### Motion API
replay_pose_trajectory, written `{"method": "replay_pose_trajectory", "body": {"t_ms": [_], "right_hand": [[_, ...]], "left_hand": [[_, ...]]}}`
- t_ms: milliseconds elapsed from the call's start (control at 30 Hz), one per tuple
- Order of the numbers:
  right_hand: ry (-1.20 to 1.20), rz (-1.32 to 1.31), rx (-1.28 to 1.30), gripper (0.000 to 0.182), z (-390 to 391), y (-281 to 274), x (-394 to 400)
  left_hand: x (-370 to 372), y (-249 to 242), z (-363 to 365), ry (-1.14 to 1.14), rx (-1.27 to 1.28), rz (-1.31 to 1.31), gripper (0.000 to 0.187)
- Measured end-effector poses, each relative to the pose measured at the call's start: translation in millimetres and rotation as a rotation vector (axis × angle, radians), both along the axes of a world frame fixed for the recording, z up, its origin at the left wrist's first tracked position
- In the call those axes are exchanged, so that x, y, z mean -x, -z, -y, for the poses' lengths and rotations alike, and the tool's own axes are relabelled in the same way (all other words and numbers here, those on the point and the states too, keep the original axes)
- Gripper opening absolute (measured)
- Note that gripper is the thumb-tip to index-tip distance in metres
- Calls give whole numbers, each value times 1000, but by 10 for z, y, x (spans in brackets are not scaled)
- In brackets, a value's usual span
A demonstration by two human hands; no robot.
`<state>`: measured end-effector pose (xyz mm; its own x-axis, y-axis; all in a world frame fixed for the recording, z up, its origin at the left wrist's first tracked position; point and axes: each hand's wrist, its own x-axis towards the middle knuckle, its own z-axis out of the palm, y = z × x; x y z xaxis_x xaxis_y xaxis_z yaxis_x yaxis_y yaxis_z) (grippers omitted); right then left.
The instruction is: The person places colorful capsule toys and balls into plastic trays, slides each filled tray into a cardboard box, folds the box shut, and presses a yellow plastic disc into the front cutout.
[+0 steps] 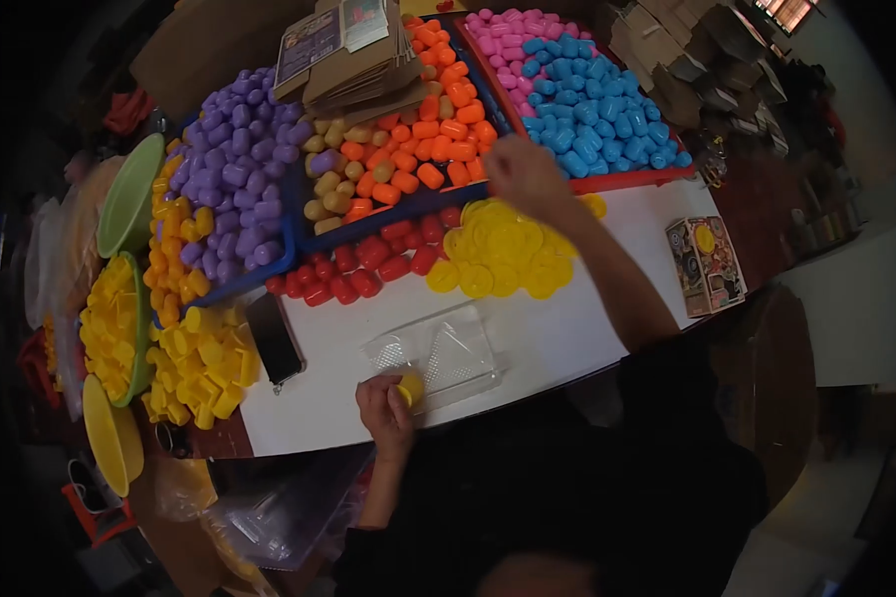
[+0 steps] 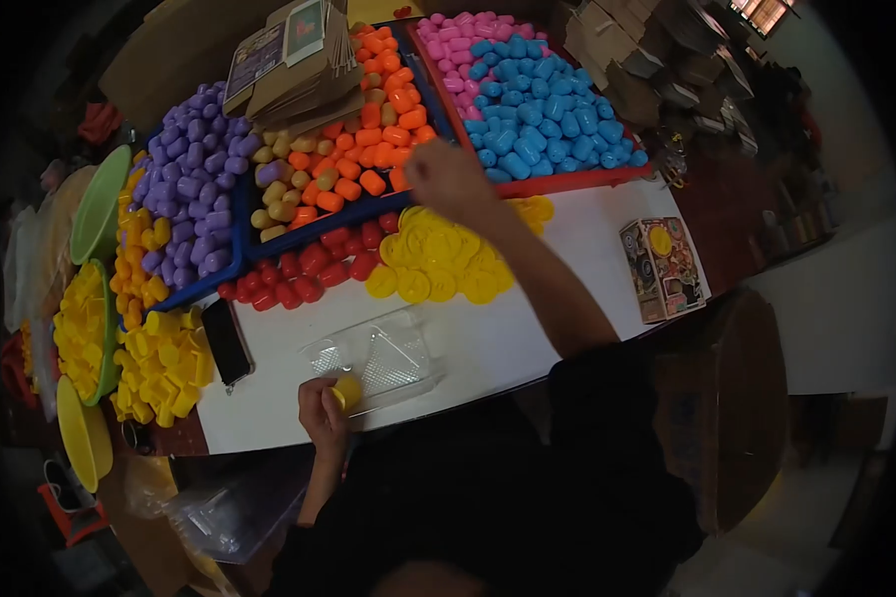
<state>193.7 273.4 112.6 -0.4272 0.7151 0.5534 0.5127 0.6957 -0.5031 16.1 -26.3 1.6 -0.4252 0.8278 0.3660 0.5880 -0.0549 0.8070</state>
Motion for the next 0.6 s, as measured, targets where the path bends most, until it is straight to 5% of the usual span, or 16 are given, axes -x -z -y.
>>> {"method": "replay_pose_trajectory", "body": {"t_ms": [100,333,500,600], "right_hand": [[320,346,65,17,-785,-335,-673],[221,419,-203,21,-2498,337,-288],[180,543,191,28,-2850,704,-67],[171,610,221,30,-2804,420,-243]], "left_hand": [[12,-34,-18,15,17,29,9],[58,-150,-35,44,140,31,11],[87,-162,-143,41,175,45,10],[107,-144,-86,43,215,67,11]]}}
